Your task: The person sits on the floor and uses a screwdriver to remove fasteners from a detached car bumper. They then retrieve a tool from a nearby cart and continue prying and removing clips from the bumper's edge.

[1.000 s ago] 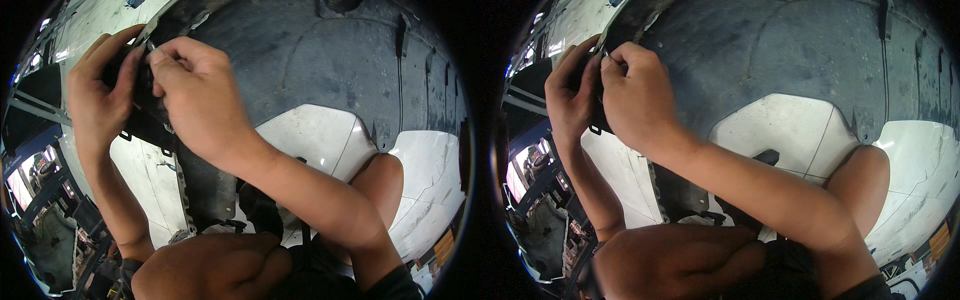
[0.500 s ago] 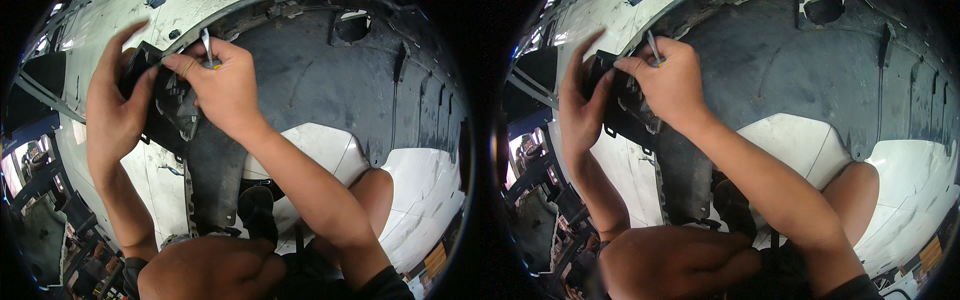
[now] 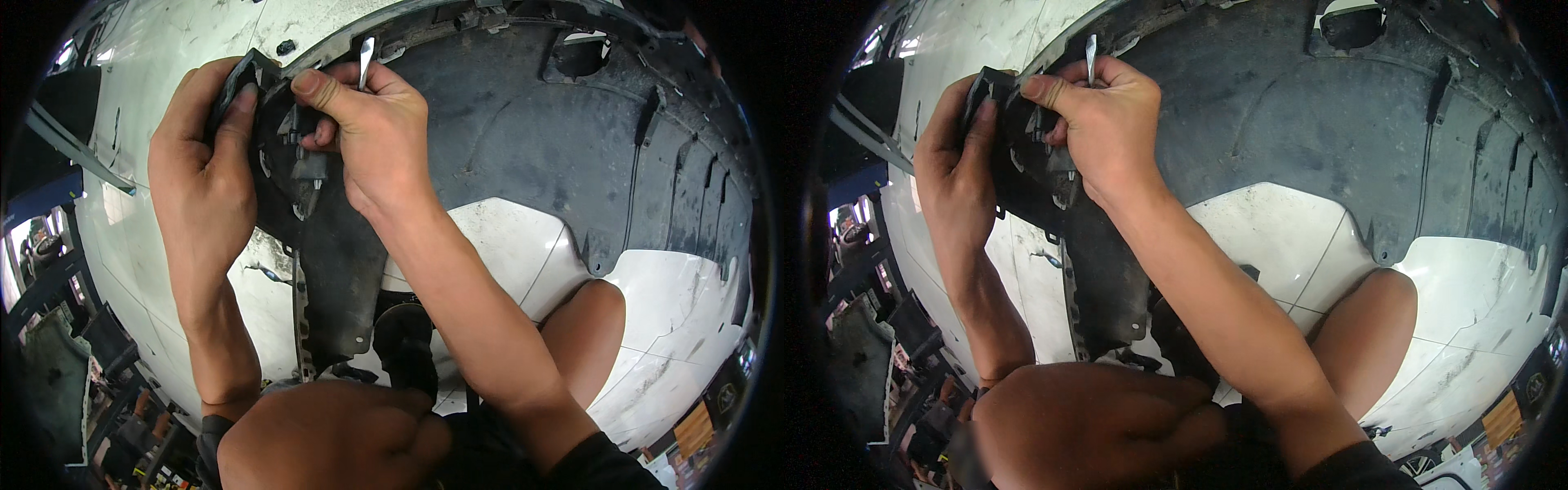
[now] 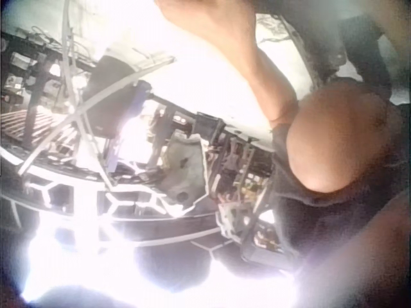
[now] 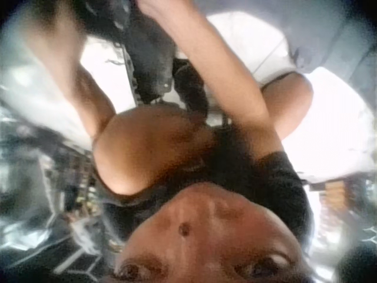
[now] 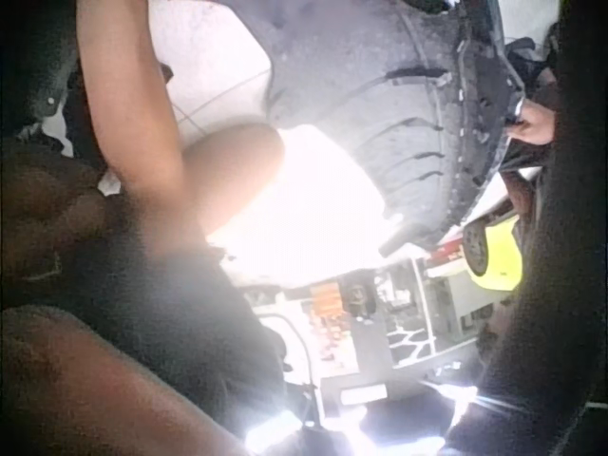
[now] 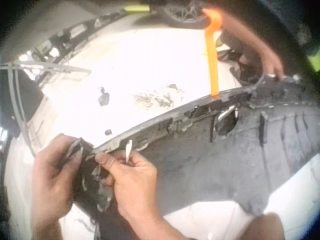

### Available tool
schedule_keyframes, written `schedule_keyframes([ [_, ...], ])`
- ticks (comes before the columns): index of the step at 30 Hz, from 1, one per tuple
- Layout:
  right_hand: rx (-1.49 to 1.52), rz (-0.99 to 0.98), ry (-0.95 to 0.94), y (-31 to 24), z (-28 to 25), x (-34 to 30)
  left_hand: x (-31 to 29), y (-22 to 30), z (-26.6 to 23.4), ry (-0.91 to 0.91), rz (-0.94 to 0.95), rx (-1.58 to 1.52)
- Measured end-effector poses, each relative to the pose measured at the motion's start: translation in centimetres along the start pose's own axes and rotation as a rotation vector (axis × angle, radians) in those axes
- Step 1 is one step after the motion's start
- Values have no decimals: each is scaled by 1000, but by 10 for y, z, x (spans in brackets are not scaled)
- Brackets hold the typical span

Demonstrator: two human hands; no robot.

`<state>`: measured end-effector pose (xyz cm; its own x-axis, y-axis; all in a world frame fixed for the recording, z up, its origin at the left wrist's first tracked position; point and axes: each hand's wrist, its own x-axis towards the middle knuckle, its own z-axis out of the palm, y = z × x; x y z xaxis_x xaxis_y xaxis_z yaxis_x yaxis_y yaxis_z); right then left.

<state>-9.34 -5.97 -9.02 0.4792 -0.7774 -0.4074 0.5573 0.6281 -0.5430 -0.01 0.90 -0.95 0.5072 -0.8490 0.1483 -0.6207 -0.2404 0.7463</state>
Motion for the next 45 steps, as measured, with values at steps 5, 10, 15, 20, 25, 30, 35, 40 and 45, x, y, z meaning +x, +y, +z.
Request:
schedule_keyframes([
  [5, -24, 72, 15, -2, 2, 0, 5, -7, -4, -28, 35, 25],
  [10, -297, 75, -31, -6, -6, -10, 9, -37, -21, -279, -194, -511],
  [15, -510, 126, -116, -11, -21, -74, -40, -53, -21, -153, -291, -615],
  [20, -731, 90, -251, -11, 5, -92, -61, -56, -5, -58, -300, -523],
  [25, -764, 62, -165, -4, 17, -90, -62, -55, -3, -9, -216, -364],
  [30, -794, 64, -132, 0, 23, -87, -65, -61, -8, -48, -212, -427],
  [35, -882, 26, -88, 3, 27, -89, -64, -60, -9, -52, -166, -403],
  [40, -545, 209, 115, 12, 73, -108, -69, -61, -5, 0, -218, -460],
  [45, -469, 286, 229, 17, 91, -108, -70, -55, -16, -91, -411, -600],
])
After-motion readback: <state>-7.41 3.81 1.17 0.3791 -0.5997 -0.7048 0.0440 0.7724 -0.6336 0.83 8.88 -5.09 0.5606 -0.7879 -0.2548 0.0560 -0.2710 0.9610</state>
